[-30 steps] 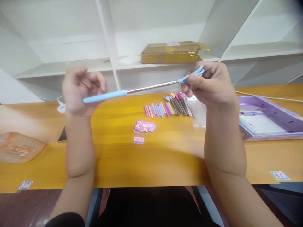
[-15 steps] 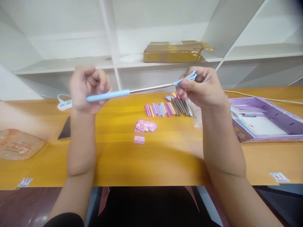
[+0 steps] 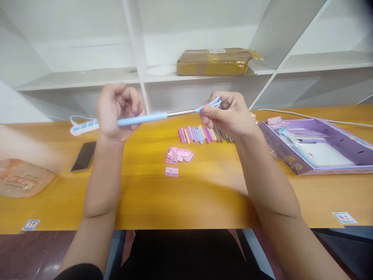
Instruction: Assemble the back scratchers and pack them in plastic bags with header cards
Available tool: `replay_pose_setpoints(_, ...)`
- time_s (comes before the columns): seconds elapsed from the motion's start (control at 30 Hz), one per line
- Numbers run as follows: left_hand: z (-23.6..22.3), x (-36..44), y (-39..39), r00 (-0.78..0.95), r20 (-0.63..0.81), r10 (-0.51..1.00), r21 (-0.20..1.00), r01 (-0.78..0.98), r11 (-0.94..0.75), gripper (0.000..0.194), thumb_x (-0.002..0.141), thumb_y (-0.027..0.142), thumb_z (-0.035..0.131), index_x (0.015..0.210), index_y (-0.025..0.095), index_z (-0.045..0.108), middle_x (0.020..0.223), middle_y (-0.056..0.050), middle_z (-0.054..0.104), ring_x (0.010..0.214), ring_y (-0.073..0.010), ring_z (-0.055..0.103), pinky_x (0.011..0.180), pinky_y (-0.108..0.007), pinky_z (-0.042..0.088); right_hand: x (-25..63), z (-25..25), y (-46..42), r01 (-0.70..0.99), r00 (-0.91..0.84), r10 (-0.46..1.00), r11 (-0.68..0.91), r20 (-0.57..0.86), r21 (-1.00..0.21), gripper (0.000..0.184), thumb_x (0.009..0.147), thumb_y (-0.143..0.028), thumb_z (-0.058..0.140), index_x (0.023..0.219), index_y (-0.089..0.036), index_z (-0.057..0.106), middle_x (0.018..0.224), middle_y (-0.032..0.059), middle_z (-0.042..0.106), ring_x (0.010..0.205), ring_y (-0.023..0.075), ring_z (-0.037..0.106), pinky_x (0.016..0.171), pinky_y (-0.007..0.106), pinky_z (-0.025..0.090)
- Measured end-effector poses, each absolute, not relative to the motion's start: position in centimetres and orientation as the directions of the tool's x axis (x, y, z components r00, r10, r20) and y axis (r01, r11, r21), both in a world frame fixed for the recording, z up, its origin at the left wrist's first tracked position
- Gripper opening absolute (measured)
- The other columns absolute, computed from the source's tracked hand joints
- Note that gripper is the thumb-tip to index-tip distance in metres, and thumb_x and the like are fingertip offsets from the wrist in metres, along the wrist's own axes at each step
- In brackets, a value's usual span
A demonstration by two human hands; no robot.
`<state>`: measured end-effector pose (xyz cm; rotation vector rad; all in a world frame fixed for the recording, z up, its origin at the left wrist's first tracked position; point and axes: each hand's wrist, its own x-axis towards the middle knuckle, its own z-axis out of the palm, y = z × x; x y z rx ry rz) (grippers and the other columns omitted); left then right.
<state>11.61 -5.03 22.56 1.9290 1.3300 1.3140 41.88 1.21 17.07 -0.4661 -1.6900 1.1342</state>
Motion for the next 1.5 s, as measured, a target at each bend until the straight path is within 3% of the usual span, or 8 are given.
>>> replay_pose_setpoints(0.53, 22.3, 12.5, -5.0, 0.063, 0.389, 0.919, 0.855, 0.348, -0.385, 0.045, 0.100, 0.068, 0.036, 0.074, 0.032, 0.040, 0.062, -0.002, 0.031, 0.053, -0.0231, 0.042, 0.052, -0.042, 0.038, 41.2, 17.3, 0.3, -0.206, -0.463, 0.738, 0.450, 0.492, -0.869, 0.069, 0.080, -0.068, 0.108, 0.075, -0.024, 0.055, 0.063, -0.0001, 0.067, 0.051, 0.0098, 0.057, 0.047, 0.026, 0.051)
replay_pose_setpoints(0.73, 23.2, 11.7, -5.5, 0.026, 0.397, 0.918, 0.854, 0.357, -0.379, 0.043, 0.103, 0.058, 0.035, 0.079, 0.027, 0.054, 0.073, -0.008, 0.059, 0.052, -0.0211, 0.052, 0.051, -0.042, 0.045, 41.7, 19.1, -1.0, -0.218, -0.313, 0.754, 0.535, 0.577, -0.817, 0.060, 0.081, -0.060, 0.109, 0.072, -0.023, 0.063, 0.062, -0.0013, 0.066, 0.047, 0.0089, 0.056, 0.045, 0.028, 0.051)
replay_pose_setpoints(0.83, 23.5, 11.2, -7.4, 0.108, 0.480, 0.870, 0.718, 0.522, -0.461, 0.039, 0.106, 0.055, 0.046, 0.092, 0.026, 0.068, 0.089, -0.008, 0.074, 0.063, -0.0225, 0.064, 0.064, -0.042, 0.052, 41.3, 19.2, -1.2, -0.204, -0.233, 0.779, 0.546, 0.582, -0.812, 0.062, 0.082, -0.063, 0.108, 0.072, -0.024, 0.061, 0.062, -0.0020, 0.063, 0.048, 0.0089, 0.053, 0.046, 0.029, 0.051)
replay_pose_setpoints(0.9, 23.6, 11.2, -8.7, 0.205, 0.524, 0.827, 0.473, 0.737, -0.483, 0.024, 0.104, 0.047, 0.062, 0.102, 0.027, 0.075, 0.092, -0.005, 0.076, 0.074, -0.0233, 0.068, 0.076, -0.040, 0.052, 40.7, 18.7, -1.0, -0.166, -0.244, 0.789, 0.539, 0.564, -0.826, 0.062, 0.083, -0.066, 0.106, 0.074, -0.025, 0.061, 0.064, -0.0011, 0.064, 0.051, 0.0104, 0.055, 0.048, 0.030, 0.054)
replay_pose_setpoints(1.03, 23.3, 11.5, -9.8, 0.349, 0.422, 0.837, 0.154, 0.882, -0.445, 0.023, 0.106, 0.041, 0.064, 0.089, 0.026, 0.062, 0.080, -0.003, 0.068, 0.073, -0.0237, 0.061, 0.073, -0.039, 0.042, 40.3, 17.7, -0.3, -0.089, -0.322, 0.757, 0.574, 0.569, -0.814, 0.057, 0.093, -0.071, 0.096, 0.085, -0.025, 0.063, 0.074, 0.0008, 0.068, 0.062, 0.0135, 0.063, 0.060, 0.032, 0.062)
replay_pose_setpoints(1.13, 23.0, 11.4, -9.4, 0.313, 0.392, 0.865, 0.138, 0.910, -0.391, 0.034, 0.113, 0.043, 0.057, 0.083, 0.027, 0.053, 0.072, -0.003, 0.062, 0.068, -0.0239, 0.057, 0.069, -0.038, 0.038, 41.1, 17.6, 0.2, 0.086, -0.330, 0.640, 0.752, 0.694, -0.654, 0.046, 0.098, -0.065, 0.093, 0.114, -0.027, 0.072, 0.104, 0.0043, 0.075, 0.086, 0.0172, 0.072, 0.076, 0.033, 0.068)
replay_pose_setpoints(1.23, 22.9, 11.0, -8.8, 0.243, 0.402, 0.883, 0.135, 0.938, -0.319, 0.038, 0.110, 0.044, 0.062, 0.079, 0.027, 0.052, 0.067, -0.002, 0.058, 0.065, -0.0240, 0.057, 0.067, -0.038, 0.035, 42.1, 17.7, 0.5, 0.323, -0.340, 0.427, 0.890, 0.838, -0.322, 0.049, 0.101, -0.047, 0.093, 0.143, -0.031, 0.072, 0.131, 0.0101, 0.073, 0.104, 0.0234, 0.074, 0.087, 0.040, 0.070)
replay_pose_setpoints(1.5, 22.7, 11.5, -8.2, 0.177, 0.413, 0.893, 0.021, 0.979, -0.204, 0.037, 0.104, 0.040, 0.066, 0.072, 0.026, 0.055, 0.061, -0.004, 0.056, 0.063, -0.0250, 0.056, 0.064, -0.039, 0.032, 41.1, 16.9, 0.2, 0.524, -0.425, 0.194, 0.849, 0.884, 0.065, 0.018, 0.115, -0.022, 0.066, 0.126, -0.031, 0.077, 0.120, 0.0099, 0.076, 0.107, 0.0256, 0.074, 0.092, 0.044, 0.061)
